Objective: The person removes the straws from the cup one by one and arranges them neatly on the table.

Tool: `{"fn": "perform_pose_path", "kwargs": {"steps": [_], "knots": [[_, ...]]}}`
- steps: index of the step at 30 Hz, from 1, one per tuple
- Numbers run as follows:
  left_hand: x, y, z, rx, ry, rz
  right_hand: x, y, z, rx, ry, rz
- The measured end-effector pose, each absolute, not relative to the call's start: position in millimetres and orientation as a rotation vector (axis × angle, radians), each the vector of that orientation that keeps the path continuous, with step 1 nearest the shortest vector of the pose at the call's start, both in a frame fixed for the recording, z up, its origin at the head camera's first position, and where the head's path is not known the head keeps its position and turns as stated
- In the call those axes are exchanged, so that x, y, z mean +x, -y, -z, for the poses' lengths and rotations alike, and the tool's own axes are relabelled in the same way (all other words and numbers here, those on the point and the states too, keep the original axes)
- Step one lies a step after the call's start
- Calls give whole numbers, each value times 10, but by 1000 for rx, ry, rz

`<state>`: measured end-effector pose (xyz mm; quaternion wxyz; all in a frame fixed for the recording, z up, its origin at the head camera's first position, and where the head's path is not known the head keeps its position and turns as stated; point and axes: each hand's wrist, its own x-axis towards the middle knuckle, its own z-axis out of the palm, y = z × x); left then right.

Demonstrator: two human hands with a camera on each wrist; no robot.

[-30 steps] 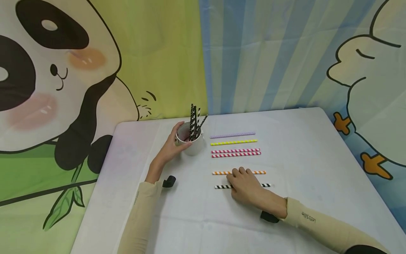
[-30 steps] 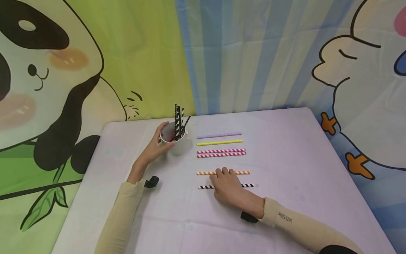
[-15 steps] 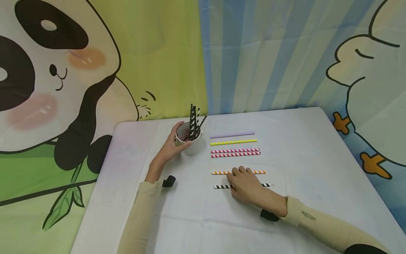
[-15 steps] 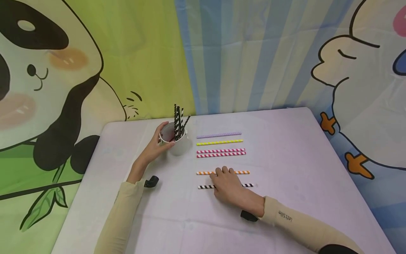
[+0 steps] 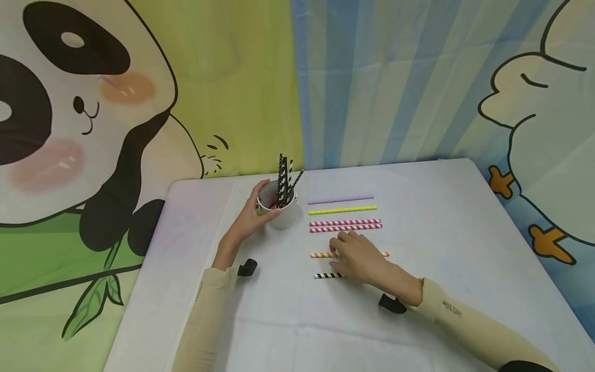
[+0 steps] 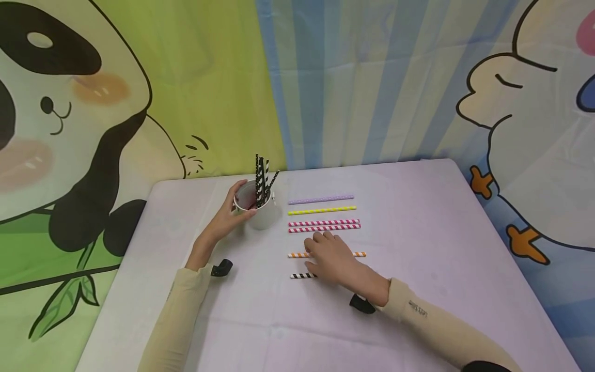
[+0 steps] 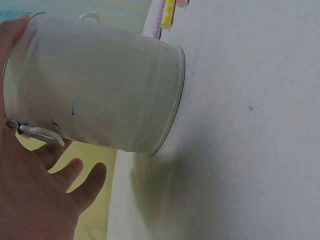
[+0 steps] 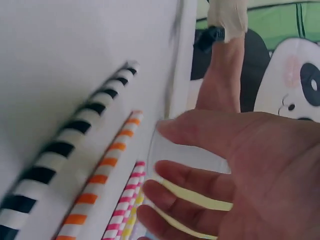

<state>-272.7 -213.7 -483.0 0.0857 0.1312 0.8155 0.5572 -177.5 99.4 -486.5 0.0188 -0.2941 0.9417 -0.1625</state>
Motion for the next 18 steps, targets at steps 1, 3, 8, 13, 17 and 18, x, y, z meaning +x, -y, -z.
{"fn": "perform_pose_path", "kwargs": {"steps": [1, 3, 8, 13, 17, 18], "knots": [[-2726, 2137, 4833, 390, -2432, -1659, -1825, -994, 4842, -891, -2903, 578], [-2728, 2135, 4837, 391, -2433, -1658, -1928, -994, 4812, -831, -2858, 721], [-2718, 2132, 4842, 388, -2433, -1644, -2169, -986, 4780, -717, -2739, 1077], [-2708, 2140, 4828, 369, -2436, -1641, -2390, -911, 4804, -622, -2639, 1380], [-2719, 2141, 4827, 368, -2430, -1640, -2515, -826, 4840, -461, -2592, 1517], [-2724, 2141, 4828, 371, -2429, -1643, -2539, -805, 4846, -429, -2580, 1547]]}}
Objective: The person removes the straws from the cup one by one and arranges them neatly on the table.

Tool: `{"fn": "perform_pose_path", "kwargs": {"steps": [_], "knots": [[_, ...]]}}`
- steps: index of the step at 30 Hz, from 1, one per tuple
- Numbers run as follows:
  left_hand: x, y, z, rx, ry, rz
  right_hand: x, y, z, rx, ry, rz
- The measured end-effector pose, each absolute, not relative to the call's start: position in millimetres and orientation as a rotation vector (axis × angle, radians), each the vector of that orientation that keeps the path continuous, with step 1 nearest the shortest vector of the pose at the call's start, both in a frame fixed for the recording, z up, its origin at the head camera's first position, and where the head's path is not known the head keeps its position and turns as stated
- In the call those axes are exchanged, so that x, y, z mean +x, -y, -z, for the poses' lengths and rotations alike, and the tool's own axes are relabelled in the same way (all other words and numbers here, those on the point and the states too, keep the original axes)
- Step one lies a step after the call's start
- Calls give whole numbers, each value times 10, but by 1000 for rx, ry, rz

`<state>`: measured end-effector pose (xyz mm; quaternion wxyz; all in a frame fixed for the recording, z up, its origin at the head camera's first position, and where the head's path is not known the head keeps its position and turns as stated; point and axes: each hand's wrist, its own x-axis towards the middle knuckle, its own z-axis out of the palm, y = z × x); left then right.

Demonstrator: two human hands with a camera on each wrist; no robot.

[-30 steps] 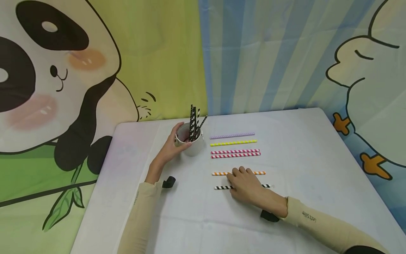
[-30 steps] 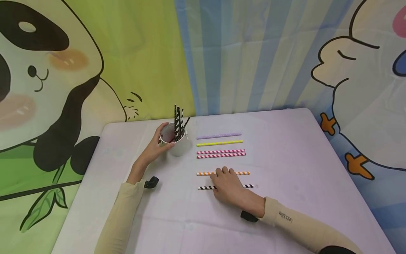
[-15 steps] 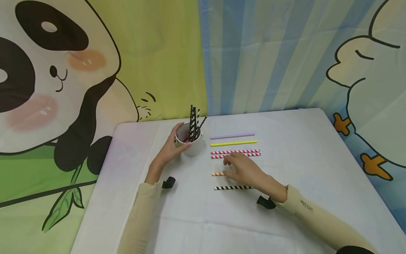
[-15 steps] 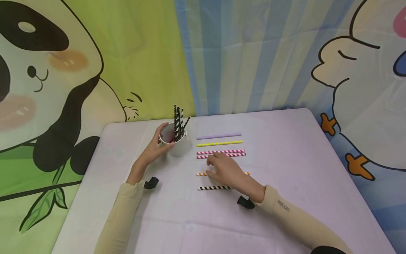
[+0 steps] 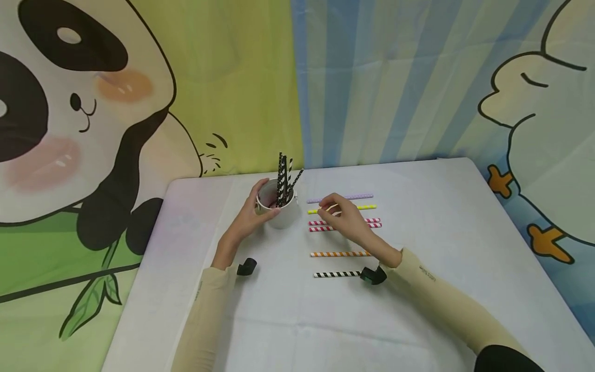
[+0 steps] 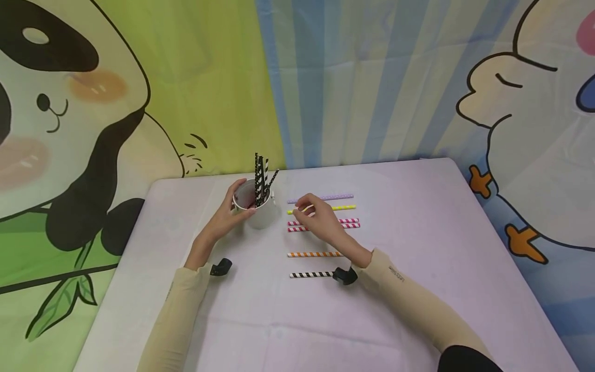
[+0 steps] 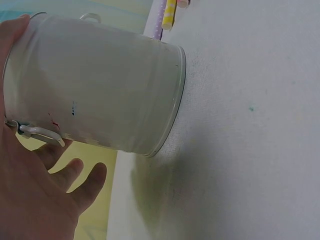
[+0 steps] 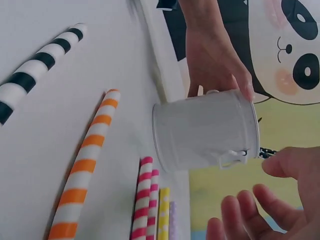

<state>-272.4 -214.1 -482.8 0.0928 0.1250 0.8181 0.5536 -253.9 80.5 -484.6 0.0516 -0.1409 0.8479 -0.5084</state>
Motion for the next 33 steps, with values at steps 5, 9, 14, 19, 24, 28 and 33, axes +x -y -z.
{"fn": "perform_pose_path", "kwargs": {"steps": [5, 9, 14, 19, 24, 28, 33], "knots": [[-2735, 2143, 4848, 371, -2428, -1653, -2635, -711, 4855, -315, -2512, 1686], [-2726, 2142, 4842, 365, -2434, -1638, -2715, -642, 4849, -275, -2429, 1791], [-2726, 2140, 4824, 359, -2436, -1638, -2824, -534, 4847, -254, -2278, 1926], [-2732, 2138, 4821, 368, -2441, -1641, -2903, -411, 4844, -232, -2158, 2049], [-2735, 2144, 4827, 365, -2432, -1649, -2979, -304, 4870, -227, -2145, 2076], [-2739, 2148, 4839, 358, -2424, -1653, -3013, -241, 4878, -232, -2169, 2072], [-2749, 2147, 4843, 348, -2410, -1664, -3038, -183, 4871, -252, -2180, 2066]]}}
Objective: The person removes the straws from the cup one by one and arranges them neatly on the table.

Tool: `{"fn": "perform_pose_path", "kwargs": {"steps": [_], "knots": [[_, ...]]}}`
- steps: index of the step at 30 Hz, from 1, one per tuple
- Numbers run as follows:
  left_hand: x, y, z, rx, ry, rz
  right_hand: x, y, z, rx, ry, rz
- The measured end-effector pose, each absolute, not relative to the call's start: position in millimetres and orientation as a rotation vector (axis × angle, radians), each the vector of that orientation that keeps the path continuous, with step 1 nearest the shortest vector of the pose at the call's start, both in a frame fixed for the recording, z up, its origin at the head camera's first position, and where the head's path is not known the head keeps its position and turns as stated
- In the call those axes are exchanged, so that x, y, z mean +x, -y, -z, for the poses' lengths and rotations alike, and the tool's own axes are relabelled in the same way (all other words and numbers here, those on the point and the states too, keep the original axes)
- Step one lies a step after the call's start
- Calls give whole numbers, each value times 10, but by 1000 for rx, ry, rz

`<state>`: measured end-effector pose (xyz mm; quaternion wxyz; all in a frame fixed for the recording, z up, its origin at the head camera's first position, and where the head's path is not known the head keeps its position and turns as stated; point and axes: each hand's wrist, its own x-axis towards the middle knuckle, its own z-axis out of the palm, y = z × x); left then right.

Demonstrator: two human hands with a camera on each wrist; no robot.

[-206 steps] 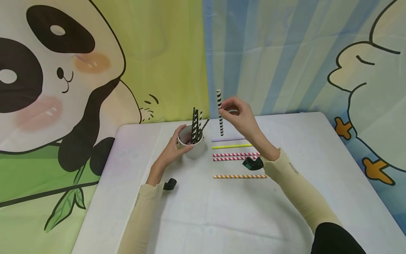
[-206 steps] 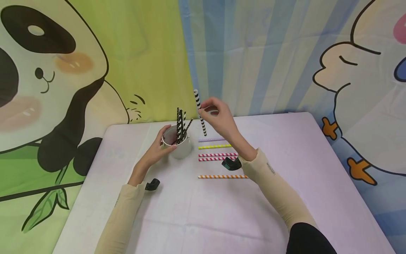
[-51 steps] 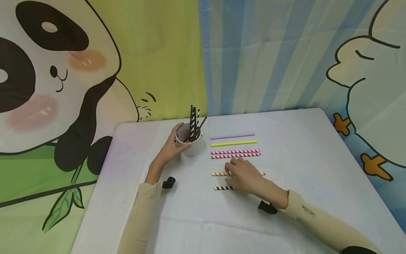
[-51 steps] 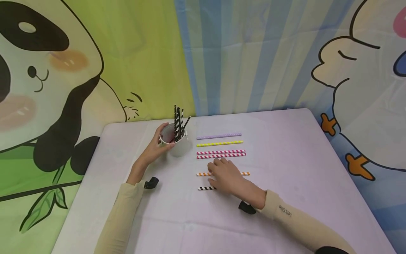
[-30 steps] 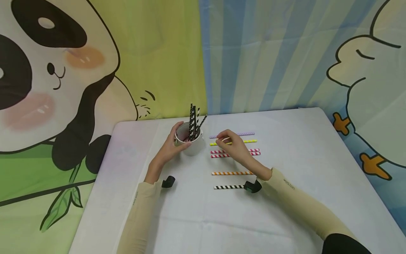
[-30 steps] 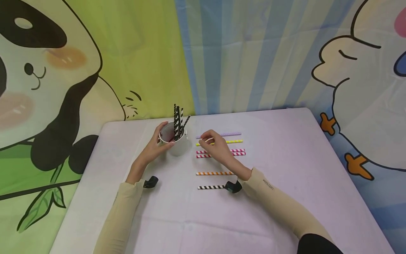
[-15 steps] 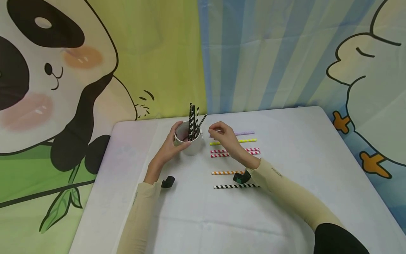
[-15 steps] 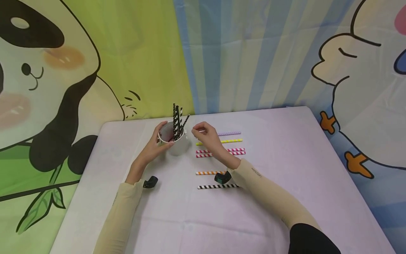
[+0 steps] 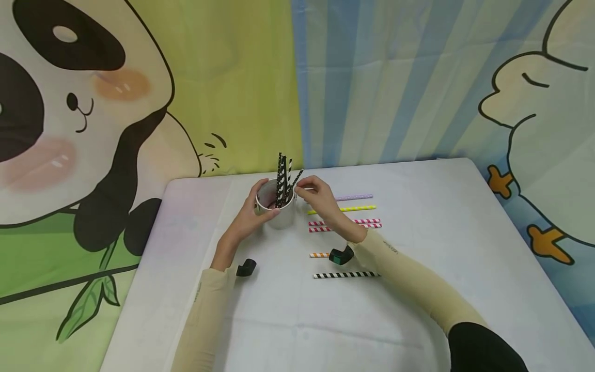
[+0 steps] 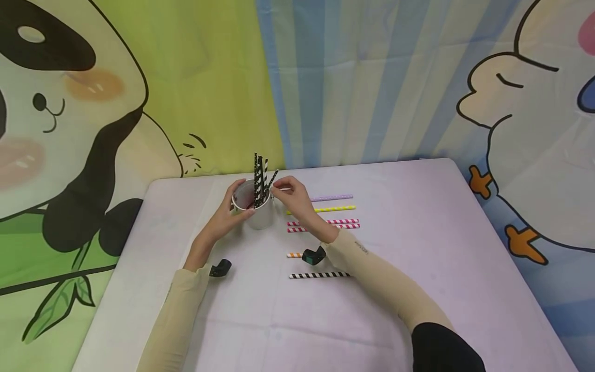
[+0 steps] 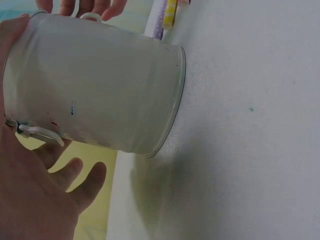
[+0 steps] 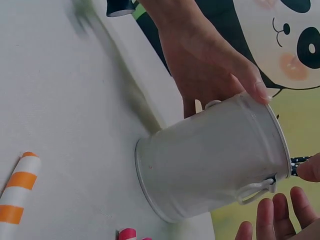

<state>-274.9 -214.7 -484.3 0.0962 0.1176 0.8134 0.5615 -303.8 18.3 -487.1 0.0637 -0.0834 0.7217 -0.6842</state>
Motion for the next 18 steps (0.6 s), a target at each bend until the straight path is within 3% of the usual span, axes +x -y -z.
{"fn": "perform_pose_path", "kwargs": {"steps": [18], "knots": [[-2728, 2142, 4815, 350, -2412, -1650, -3067, -72, 4873, -253, -2170, 2121]]}}
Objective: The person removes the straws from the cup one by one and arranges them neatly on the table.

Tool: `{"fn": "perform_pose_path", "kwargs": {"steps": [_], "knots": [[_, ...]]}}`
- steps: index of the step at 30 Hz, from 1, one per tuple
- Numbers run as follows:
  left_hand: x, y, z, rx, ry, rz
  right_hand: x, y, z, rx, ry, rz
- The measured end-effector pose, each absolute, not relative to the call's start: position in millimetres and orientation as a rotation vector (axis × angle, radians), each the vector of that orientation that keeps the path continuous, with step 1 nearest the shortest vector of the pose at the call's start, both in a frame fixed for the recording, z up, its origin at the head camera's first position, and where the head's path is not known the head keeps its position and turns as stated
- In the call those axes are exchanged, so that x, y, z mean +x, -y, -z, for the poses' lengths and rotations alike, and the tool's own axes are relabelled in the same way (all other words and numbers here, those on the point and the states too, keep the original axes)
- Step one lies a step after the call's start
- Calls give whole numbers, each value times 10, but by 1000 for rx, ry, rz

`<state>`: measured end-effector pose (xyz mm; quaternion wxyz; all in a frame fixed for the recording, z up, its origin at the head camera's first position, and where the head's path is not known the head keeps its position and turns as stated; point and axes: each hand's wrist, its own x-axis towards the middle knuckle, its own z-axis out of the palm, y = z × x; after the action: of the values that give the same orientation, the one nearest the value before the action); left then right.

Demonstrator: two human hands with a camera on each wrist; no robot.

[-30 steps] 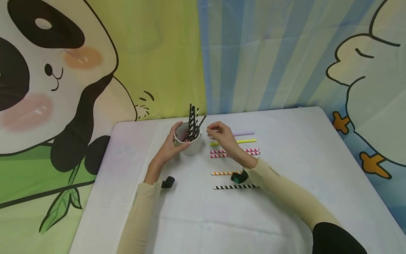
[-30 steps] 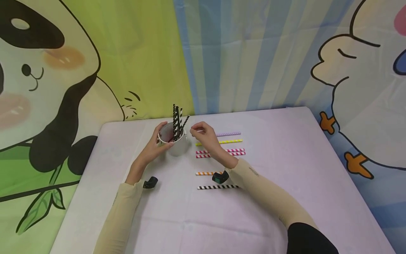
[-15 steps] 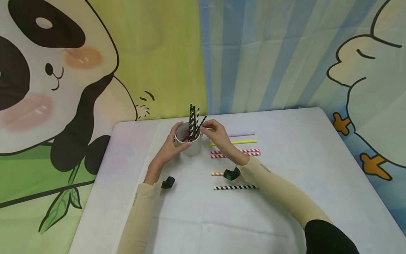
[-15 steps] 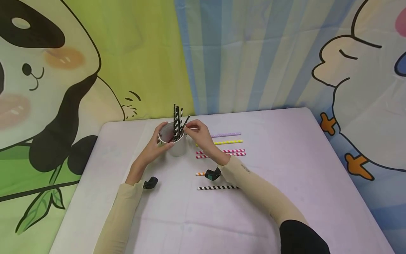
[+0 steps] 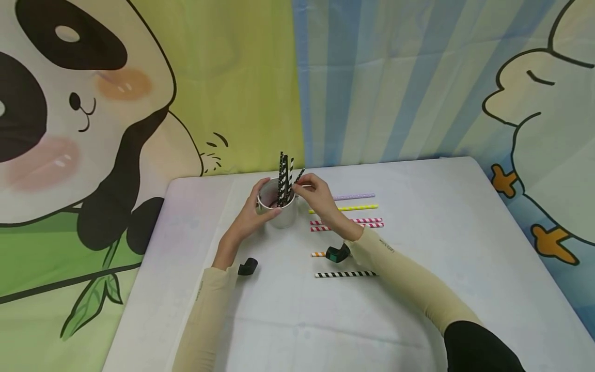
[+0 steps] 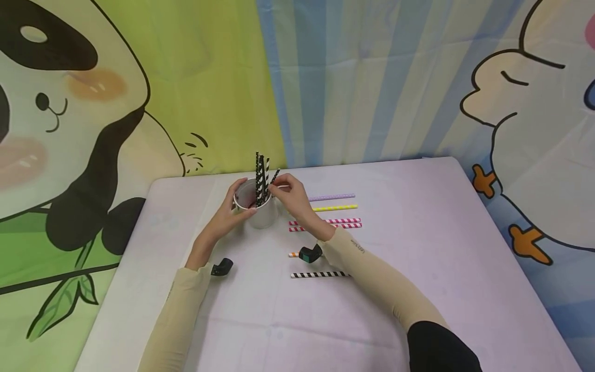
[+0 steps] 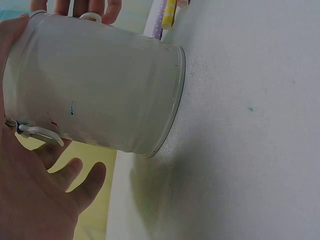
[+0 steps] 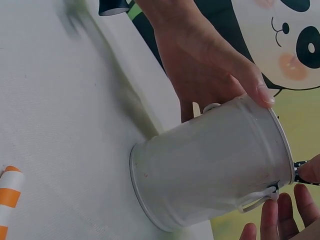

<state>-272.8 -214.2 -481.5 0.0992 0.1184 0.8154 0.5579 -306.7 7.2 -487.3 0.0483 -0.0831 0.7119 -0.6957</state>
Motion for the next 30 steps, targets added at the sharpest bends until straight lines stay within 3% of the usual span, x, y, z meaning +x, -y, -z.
{"fn": "perform_pose_path", "kwargs": {"steps": [30], "knots": [[-2739, 2138, 4834, 361, -2409, -1661, -3129, -162, 4704, -266, -2122, 2220]]}}
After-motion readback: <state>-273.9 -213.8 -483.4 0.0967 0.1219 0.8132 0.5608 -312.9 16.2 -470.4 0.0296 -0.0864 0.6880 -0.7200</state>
